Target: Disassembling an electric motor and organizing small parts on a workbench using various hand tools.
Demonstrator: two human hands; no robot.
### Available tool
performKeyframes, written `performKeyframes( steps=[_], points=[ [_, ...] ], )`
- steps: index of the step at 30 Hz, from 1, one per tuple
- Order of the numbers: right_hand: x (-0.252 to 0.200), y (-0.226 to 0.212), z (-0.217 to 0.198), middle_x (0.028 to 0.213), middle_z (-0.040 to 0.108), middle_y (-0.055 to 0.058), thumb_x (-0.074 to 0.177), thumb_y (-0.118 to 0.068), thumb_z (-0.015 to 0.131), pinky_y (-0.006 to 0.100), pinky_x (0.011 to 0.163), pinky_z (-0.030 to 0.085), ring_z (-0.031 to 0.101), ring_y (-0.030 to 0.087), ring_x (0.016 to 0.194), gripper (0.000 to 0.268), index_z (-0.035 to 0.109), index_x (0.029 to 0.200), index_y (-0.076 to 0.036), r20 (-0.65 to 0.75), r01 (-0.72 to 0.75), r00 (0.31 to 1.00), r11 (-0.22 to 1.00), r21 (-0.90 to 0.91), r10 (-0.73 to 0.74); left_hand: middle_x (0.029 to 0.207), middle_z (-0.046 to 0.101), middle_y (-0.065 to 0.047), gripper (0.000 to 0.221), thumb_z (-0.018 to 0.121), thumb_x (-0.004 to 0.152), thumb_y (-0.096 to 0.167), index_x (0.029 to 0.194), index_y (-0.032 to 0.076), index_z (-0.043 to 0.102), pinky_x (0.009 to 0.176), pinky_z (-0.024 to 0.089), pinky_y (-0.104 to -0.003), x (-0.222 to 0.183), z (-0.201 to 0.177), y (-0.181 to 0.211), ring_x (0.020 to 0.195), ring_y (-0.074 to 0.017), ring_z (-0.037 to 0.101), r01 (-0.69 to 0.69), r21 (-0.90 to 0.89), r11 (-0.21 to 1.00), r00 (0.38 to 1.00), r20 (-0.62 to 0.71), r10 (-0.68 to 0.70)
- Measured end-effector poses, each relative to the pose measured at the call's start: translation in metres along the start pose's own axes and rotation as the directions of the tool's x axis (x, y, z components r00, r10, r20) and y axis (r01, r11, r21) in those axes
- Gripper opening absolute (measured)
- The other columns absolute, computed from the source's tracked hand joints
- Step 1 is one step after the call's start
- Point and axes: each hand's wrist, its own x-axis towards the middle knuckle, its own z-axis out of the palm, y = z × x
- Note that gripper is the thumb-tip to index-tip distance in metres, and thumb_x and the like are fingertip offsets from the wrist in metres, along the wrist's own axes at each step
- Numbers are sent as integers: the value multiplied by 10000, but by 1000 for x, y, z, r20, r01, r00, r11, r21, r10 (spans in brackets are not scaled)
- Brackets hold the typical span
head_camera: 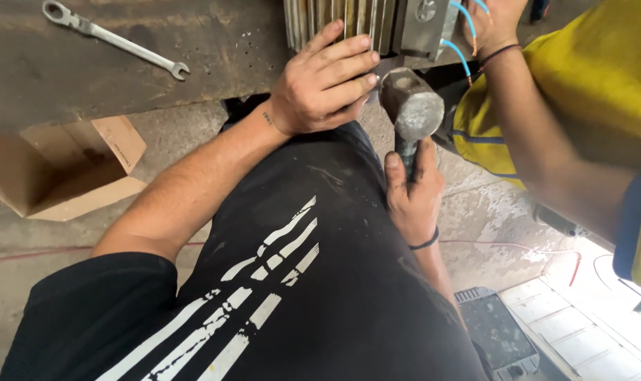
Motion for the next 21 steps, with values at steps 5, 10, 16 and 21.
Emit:
performKeyframes(
  steps=[5,10,16,21],
  points=[
    [-2,5,2,1490,515,314,1067,-428,535,490,1109,457,524,453,1383,678,419,1477,101,16,-60,998,998,11,60,1232,743,-216,160,796,1037,100,1109,-44,804,1133,415,-581,-2,4,0,1230,-386,668,-10,-11,1000,1000,-3,10],
    [-1,4,3,1475,541,308,1080,-418,533,490,1048,500,575,462,1337,654,420,1486,81,16,-8,1000,1000,-15,8,1210,760,-189,120,753,1042,99,1024,-17,774,1137,431,-536,-1,1,1,1211,-361,695,18,20,1000,1000,7,-18],
    [-2,1,2,1413,583,321,1063,-451,531,491,1012,509,602,467,1284,686,432,1461,99,23,-64,998,998,5,64,1195,760,-191,99,746,1024,81,1054,-6,782,1115,447,-544,-1,3,2,1188,-369,704,17,30,999,1000,-8,-17],
    [-4,12,7,1468,538,309,1070,-433,535,485,1021,498,579,465,1317,675,419,1483,89,19,-30,999,999,12,30,1200,756,-198,145,728,1039,116,1057,-11,794,1121,442,-540,0,-1,1,1199,-367,697,12,51,999,1000,11,-12]
  ],
)
